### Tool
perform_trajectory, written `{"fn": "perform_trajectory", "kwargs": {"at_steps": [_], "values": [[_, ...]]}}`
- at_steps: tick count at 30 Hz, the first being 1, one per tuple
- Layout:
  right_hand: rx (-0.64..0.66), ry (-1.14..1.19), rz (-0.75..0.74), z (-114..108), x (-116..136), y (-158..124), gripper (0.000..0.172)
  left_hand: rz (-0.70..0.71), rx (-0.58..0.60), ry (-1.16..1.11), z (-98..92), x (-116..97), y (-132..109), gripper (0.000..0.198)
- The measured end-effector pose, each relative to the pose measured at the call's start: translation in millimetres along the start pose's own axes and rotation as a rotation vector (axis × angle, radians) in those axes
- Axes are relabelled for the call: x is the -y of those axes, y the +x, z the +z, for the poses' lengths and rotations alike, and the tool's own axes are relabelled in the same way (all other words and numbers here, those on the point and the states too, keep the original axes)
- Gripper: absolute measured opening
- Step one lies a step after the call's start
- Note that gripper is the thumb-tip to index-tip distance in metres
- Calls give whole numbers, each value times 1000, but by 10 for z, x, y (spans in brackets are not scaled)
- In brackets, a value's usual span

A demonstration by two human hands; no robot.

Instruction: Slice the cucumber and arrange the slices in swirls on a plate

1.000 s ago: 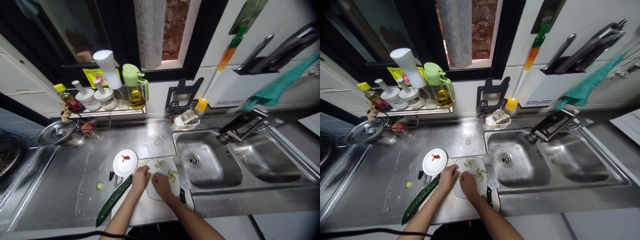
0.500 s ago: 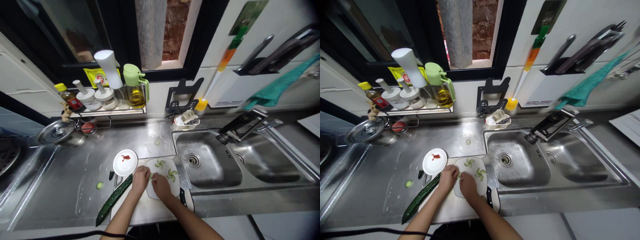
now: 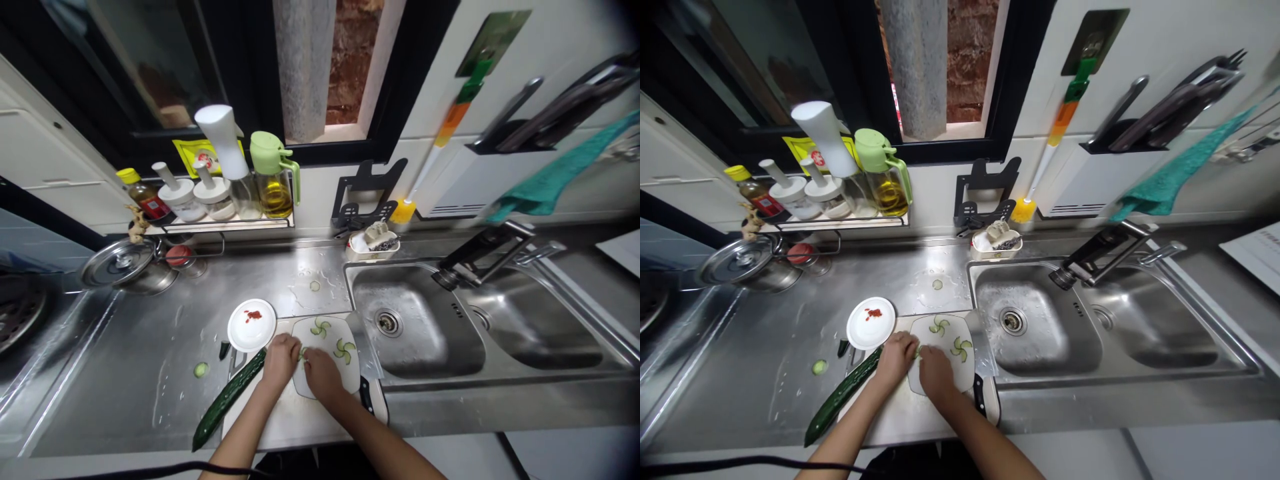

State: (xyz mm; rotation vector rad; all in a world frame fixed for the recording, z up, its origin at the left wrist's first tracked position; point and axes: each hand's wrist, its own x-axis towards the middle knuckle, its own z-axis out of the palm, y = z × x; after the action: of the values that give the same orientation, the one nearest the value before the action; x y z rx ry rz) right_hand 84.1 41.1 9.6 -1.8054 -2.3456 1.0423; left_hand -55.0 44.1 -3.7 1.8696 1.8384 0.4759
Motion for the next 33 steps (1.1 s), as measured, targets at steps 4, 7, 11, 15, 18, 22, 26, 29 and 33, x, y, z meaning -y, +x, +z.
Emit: {"fn": "perform_trajectory", "kwargs": {"at_steps": [4,7,11,15,18,22,26,29,33], "values": [[-7,2,-18,-31,-22,-46,28,-42,-54,-91,-83,128,-34,27],[-4,11,-33,-57,-66,-94,28,-216,-106,-28,-243,340,-32,28],[-3,22,-41,-55,-144,-162,24,-518,-144,159,-484,665,24,30],[-12,32,-45,-12,-213,-213,22,-594,-137,279,-595,847,119,31],[-18,29,-51,4,-249,-235,20,-594,-138,308,-599,875,175,32],[-27,26,-58,-18,-275,-258,19,-573,-134,317,-586,865,210,33],[-17,24,-62,-53,-274,-280,18,-557,-126,331,-584,869,229,33],[-11,31,-64,-66,-270,-285,18,-542,-121,336,-589,877,239,33],[1,22,-57,-78,-276,-269,19,-534,-130,327,-597,871,238,32]]}}
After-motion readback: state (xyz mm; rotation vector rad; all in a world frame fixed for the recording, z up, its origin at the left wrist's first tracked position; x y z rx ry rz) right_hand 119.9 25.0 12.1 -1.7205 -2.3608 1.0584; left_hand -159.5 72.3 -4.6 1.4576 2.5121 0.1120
